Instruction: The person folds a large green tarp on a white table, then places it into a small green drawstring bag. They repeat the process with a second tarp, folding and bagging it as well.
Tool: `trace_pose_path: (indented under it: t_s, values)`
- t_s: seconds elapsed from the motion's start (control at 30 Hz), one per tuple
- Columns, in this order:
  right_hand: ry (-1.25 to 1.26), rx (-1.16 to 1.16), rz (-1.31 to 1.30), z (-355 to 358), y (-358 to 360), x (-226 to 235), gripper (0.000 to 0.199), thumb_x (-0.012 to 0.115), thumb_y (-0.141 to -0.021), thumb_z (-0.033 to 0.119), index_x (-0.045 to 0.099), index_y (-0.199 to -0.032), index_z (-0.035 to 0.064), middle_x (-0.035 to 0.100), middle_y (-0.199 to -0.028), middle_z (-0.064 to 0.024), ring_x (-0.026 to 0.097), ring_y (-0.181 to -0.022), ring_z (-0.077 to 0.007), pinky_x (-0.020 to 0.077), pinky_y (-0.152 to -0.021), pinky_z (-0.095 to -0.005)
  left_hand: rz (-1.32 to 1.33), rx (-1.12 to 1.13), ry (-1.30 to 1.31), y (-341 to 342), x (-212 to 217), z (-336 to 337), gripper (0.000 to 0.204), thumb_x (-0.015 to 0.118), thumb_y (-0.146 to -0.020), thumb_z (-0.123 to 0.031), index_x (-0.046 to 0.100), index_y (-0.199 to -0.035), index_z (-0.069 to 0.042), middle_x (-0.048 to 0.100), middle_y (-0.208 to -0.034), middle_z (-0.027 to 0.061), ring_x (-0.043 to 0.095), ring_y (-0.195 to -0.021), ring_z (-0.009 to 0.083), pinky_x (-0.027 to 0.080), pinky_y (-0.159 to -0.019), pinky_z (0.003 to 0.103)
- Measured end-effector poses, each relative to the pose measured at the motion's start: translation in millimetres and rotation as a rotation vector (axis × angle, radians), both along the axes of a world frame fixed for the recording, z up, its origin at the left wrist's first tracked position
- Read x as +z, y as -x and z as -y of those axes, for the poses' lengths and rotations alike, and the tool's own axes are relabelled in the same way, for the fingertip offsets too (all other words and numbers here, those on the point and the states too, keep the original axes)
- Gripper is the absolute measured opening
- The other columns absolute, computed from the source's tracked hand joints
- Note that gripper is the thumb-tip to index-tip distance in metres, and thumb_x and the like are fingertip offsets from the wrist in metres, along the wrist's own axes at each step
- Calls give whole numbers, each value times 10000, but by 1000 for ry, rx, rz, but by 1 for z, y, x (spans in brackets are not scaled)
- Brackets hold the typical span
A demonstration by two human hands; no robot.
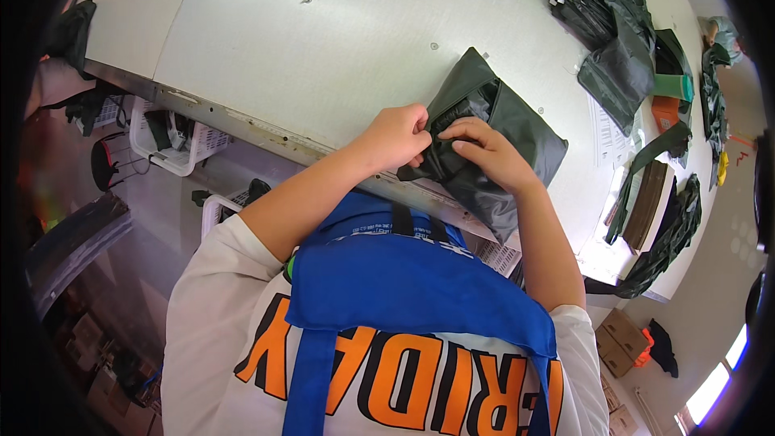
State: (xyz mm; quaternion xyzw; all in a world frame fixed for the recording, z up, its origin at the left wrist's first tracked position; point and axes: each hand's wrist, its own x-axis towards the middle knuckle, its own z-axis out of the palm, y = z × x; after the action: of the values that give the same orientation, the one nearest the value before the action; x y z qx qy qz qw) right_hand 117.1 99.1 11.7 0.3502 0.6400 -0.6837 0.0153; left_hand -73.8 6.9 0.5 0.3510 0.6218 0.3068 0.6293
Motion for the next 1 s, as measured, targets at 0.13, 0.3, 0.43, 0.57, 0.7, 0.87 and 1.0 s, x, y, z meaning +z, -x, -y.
trace_pose_path:
  t_s: [0.13, 0.3, 0.43, 0.57, 0.7, 0.87, 1.0]
  values:
    - [-486, 186, 231, 13, 13, -2, 358, 744, -732, 220, 593, -1036, 106, 486, -970, -69, 523, -926, -221, 429, -796, -333, -11, -51, -46, -1, 2, 2, 79, 541, -851, -28, 471, -832, 4, 582, -667, 80, 623, -567, 148, 507, -497, 273]
    - [-1052, 281, 615, 47, 35, -19, 427, 774, -627, 201, 542, -963, 78, 495, -984, -110, 547, -948, -291, 456, -725, -423, 25, -61, -96, -6, 3, 5, 98, 557, -839, -33, 467, -824, 4, 549, -653, 52, 568, -520, 101, 453, -430, 253]
    - [-855, 267, 218, 29, 19, -15, 482, 760, -640, 154, 556, -1067, 65, 508, -1043, -114, 536, -975, -311, 450, -807, -420, -171, -89, -83, -5, -10, 2, 142, 570, -799, -44, 474, -889, 10, 579, -681, 109, 607, -590, 246, 490, -526, 351]
    - [-1063, 57, 181, 16, 19, -7, 680, 784, -668, 194, 492, -1259, 30, 471, -1235, -155, 447, -1171, -335, 362, -994, -438, -600, 45, -386, -16, -25, -8, 254, 584, -773, -77, 469, -984, 4, 601, -731, 175, 597, -720, 410, 493, -668, 455]
    - [-1199, 215, 306, 18, 21, -17, 809, 737, -731, 367, 401, -1355, -24, 342, -1452, -180, 284, -1374, -333, 236, -1124, -439, -644, 137, -428, -17, -40, -29, 204, 551, -826, -81, 466, -999, -16, 609, -761, 191, 594, -731, 408, 478, -655, 480]
    - [-1166, 443, 492, 15, 27, -23, 758, 653, -771, 460, 442, -1348, 15, 384, -1439, -167, 247, -1398, -318, 137, -1154, -473, -509, -27, -479, -24, -19, -39, 119, 501, -873, -95, 455, -948, -14, 610, -754, 206, 589, -706, 415, 468, -602, 491]
    - [-1020, 357, 378, 9, 25, -58, 643, 685, -746, 327, 505, -1297, 47, 452, -1380, -171, 287, -1377, -327, 156, -1146, -487, -619, -175, -479, -34, -34, -46, 102, 477, -869, -103, 446, -913, -16, 607, -724, 212, 587, -683, 428, 460, -588, 513]
